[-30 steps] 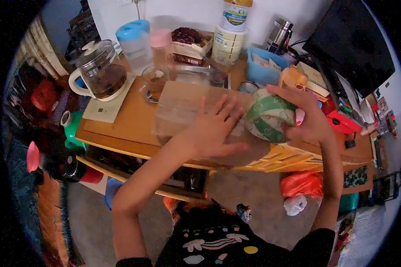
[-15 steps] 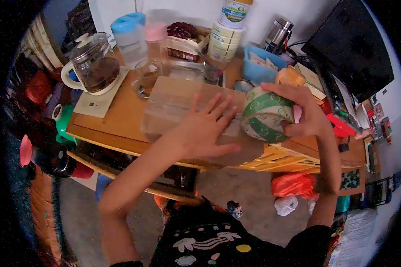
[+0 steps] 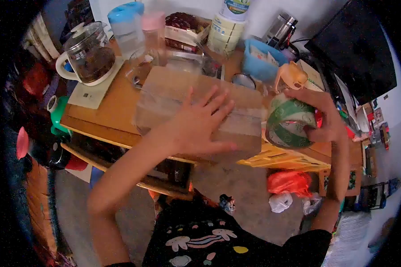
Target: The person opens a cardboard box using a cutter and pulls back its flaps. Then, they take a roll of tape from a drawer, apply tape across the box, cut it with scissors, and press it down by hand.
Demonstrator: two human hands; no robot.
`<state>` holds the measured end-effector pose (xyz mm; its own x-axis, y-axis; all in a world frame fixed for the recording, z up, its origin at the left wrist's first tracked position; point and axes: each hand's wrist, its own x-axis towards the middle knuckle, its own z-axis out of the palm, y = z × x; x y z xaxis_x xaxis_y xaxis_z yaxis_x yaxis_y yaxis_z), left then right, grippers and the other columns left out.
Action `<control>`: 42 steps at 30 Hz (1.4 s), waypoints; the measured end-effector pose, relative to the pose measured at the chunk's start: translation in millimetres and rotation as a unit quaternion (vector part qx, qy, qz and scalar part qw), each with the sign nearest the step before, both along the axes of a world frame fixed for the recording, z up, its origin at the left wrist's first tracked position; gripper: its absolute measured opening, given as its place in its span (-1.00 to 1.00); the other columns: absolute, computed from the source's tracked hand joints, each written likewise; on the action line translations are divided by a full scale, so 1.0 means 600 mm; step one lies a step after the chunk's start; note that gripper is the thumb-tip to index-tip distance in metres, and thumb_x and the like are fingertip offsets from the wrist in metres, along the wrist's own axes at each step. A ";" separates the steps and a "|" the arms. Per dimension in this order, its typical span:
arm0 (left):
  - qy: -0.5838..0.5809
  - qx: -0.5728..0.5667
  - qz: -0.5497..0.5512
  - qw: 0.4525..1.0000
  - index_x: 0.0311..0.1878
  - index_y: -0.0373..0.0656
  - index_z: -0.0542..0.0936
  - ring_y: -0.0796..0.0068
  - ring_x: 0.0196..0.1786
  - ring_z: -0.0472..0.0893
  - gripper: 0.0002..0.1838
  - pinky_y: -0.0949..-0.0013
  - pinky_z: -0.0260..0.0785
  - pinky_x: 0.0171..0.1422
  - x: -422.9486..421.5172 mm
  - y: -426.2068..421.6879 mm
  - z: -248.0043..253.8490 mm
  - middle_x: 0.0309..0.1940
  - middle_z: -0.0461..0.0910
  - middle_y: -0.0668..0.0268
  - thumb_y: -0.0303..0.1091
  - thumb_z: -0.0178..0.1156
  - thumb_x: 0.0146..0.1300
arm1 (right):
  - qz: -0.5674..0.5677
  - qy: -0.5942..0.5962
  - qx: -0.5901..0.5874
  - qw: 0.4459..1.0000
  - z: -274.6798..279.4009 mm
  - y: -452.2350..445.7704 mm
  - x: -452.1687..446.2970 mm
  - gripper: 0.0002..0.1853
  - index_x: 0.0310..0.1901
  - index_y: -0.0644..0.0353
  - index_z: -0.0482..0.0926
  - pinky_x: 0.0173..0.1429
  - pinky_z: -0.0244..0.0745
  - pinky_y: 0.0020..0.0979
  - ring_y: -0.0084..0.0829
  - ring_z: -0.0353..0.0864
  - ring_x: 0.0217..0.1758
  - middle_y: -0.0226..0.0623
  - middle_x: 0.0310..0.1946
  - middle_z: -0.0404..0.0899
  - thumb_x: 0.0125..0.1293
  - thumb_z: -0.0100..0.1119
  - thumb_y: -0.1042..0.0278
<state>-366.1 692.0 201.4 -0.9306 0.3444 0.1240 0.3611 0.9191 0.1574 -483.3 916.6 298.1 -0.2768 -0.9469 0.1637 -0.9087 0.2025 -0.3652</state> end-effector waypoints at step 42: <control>0.018 -0.066 -0.001 0.998 0.16 -0.16 0.04 0.10 0.23 -0.09 -0.20 -0.09 -0.31 0.17 0.006 0.003 0.014 0.18 -0.09 0.04 0.23 -0.16 -0.04 | -0.043 0.048 0.115 0.991 0.016 0.048 0.032 -0.26 -0.05 0.22 0.32 0.05 0.20 -0.34 -0.12 0.35 -0.10 -0.02 -0.13 0.34 -0.52 0.17 0.34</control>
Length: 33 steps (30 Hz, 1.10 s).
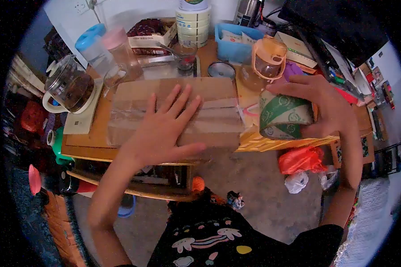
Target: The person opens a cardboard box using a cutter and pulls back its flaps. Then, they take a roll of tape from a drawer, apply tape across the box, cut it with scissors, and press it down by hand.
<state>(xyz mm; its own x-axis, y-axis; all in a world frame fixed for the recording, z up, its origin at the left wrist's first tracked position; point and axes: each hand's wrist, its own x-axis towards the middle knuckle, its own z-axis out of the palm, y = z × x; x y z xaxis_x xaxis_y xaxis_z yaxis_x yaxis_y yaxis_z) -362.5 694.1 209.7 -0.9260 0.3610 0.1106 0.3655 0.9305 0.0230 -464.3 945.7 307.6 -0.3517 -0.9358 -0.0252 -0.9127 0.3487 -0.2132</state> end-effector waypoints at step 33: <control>0.017 0.019 -0.054 0.998 0.12 -0.06 0.15 0.03 0.20 -0.03 -0.24 -0.20 -0.29 0.12 -0.024 0.075 -0.002 0.14 0.03 0.08 0.28 -0.18 -0.08 | -0.012 -0.067 -0.087 0.994 -0.087 0.041 -0.022 -0.27 -0.07 0.32 0.32 -0.12 0.28 -0.42 -0.16 0.41 -0.22 -0.04 -0.31 0.38 -0.54 0.05 0.38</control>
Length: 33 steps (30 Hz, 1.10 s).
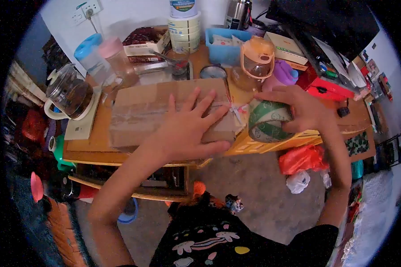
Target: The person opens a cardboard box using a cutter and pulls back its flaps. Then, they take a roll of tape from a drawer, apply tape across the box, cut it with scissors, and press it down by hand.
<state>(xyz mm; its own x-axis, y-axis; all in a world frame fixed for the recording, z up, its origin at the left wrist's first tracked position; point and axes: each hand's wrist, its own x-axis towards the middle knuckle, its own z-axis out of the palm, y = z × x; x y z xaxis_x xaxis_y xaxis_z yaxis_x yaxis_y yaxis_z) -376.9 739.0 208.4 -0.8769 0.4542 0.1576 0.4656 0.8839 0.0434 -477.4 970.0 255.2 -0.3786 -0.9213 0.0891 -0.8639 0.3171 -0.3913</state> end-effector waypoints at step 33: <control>0.037 0.027 -0.142 0.989 -0.02 -0.18 0.26 0.25 0.19 0.06 -0.54 0.05 -0.13 0.19 -0.031 0.022 -0.026 0.06 0.17 0.18 -0.08 -0.15 0.09 | -0.036 0.045 0.009 0.998 -0.036 0.016 0.020 -0.21 0.04 0.11 0.23 -0.24 0.24 -0.34 -0.14 0.33 -0.33 -0.12 -0.40 0.30 -0.47 0.12 0.35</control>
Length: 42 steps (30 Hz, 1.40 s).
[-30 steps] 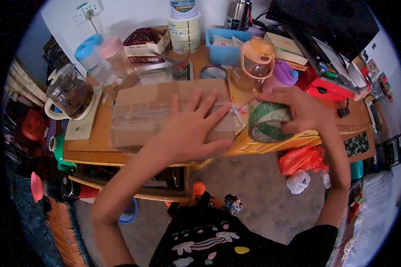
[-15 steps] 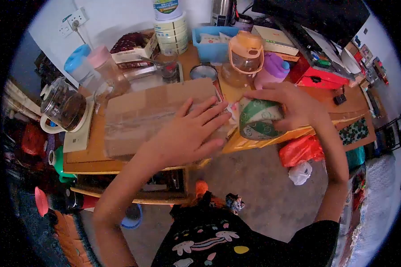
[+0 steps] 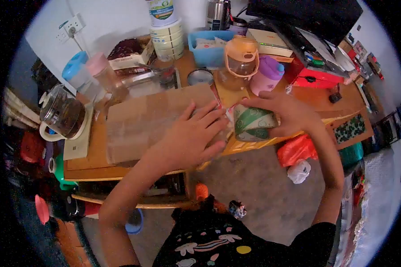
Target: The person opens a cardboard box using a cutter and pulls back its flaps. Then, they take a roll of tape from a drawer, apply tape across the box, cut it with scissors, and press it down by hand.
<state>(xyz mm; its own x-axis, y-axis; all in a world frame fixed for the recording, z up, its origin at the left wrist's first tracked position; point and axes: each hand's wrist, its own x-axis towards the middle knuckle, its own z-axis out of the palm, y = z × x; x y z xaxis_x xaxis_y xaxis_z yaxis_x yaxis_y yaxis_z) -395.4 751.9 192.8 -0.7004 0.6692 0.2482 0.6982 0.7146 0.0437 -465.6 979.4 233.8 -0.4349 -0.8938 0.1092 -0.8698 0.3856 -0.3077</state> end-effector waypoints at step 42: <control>-0.132 0.004 -0.010 0.991 -0.39 -0.19 0.44 0.33 -0.14 0.36 -0.63 0.20 0.03 0.10 -0.030 0.029 0.040 -0.27 0.38 0.26 -0.08 0.12 -0.19 | 0.097 -0.136 -0.185 0.968 -0.129 -0.008 -0.039 -0.32 -0.03 0.15 0.26 -0.38 0.34 -0.35 -0.19 0.41 -0.40 -0.12 -0.38 0.34 -0.27 0.23 0.14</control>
